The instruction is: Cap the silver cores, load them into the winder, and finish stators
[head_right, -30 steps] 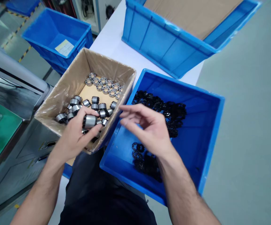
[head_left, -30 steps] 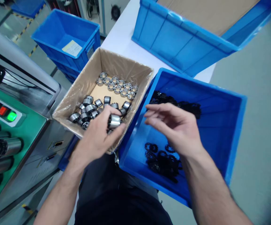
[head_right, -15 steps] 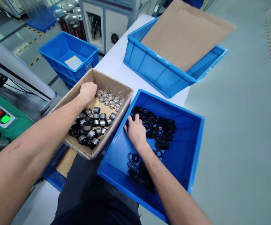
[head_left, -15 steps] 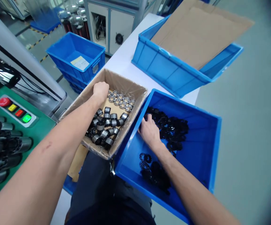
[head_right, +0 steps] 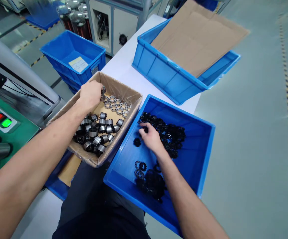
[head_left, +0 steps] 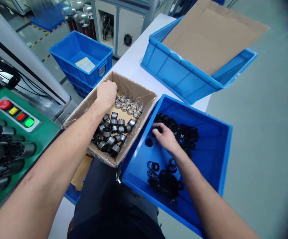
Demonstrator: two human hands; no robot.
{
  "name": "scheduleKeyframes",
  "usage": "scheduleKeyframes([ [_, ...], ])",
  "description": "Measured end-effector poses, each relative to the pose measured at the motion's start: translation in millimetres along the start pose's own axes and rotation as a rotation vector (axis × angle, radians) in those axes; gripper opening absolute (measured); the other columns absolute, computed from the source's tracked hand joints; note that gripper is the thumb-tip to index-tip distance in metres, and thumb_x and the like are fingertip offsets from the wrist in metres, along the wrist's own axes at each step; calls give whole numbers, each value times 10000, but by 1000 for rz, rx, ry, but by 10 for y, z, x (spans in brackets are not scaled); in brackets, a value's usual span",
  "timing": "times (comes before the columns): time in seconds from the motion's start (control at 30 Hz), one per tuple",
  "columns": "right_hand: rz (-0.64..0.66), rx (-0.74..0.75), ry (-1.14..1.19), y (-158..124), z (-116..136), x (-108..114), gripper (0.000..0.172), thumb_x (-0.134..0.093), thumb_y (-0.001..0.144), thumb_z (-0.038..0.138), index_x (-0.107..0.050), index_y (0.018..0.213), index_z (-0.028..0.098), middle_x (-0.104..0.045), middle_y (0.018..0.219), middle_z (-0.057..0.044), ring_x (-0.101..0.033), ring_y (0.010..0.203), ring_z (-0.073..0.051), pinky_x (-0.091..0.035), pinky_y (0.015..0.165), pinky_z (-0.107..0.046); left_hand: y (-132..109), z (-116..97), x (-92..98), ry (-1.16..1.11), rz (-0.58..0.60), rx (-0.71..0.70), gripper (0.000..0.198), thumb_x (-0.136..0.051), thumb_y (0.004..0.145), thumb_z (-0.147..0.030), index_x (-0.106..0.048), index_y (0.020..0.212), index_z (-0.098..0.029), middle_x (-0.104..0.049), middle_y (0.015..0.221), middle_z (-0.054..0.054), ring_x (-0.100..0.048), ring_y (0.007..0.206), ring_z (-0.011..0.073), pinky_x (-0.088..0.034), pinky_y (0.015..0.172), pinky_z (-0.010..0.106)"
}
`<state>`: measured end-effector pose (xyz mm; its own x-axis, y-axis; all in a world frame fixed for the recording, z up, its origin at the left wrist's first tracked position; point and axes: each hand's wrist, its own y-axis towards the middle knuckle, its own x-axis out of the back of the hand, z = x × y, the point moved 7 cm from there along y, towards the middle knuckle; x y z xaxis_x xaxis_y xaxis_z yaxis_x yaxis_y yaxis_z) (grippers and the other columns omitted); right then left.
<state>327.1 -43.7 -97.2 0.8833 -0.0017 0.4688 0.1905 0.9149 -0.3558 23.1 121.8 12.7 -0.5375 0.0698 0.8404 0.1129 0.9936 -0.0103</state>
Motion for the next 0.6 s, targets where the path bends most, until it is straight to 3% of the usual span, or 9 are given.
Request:
scheduleKeyframes([
  [0.1, 64, -95, 322, -95, 53, 173, 369, -685, 1116, 555, -700, 1211, 199, -739, 1050, -66, -727, 852, -194, -647, 701, -310, -381, -105, 89, -221, -19, 8, 238, -751, 1010, -99, -810, 1231, -167, -743, 1495, 206, -740, 1405, 387, -596, 1236, 538],
  [0.2, 110, -126, 552, -285, 214, 229, 381, -768, 914, 475, -691, 1185, 220, -771, 1028, -87, -760, 849, -195, -660, 658, -266, -874, -219, -65, -921, 138, 146, 284, -738, 953, -66, -713, 1204, -198, -797, 1425, 125, -804, 1207, 258, -687, 987, 369],
  [0.3, 128, -98, 663, -545, 439, 174, 518, -892, 807, 368, -713, 1276, 241, -795, 1020, -44, -747, 808, -153, -637, 644, -204, -1381, -365, -286, -1416, 315, 319, 299, -641, 933, -81, -712, 1211, -165, -831, 1335, 138, -845, 1120, 236, -669, 792, 275],
  [0.4, 167, -28, 709, -811, 701, 54, 494, -1010, 842, 421, -728, 1217, 266, -834, 1065, -15, -735, 777, -138, -621, 632, -212, -1750, -439, -425, -1531, 355, 361, 204, -635, 1090, -312, -722, 1178, -150, -838, 1199, 158, -835, 904, 227, -580, 564, 241],
  [0.5, 219, 114, 633, -1005, 960, -57, 370, -1038, 905, 420, -805, 1137, 249, -829, 1011, 0, -711, 750, -126, -612, 668, -236, -1965, -431, -497, -1478, 263, 306, 456, -859, 1057, -589, -634, 1200, -219, -792, 992, 45, -722, 662, 170, -484, 441, 220],
  [0.6, 216, 364, 428, -1134, 1188, -122, 371, -953, 1040, 386, -866, 1385, 277, -838, 1100, -12, -759, 802, -140, -658, 735, -277, -2089, -444, -548, -1465, 234, 208, 547, -833, 1083, -721, -625, 1315, -272, -681, 872, -41, -638, 601, 150, -509, 461, 229],
])
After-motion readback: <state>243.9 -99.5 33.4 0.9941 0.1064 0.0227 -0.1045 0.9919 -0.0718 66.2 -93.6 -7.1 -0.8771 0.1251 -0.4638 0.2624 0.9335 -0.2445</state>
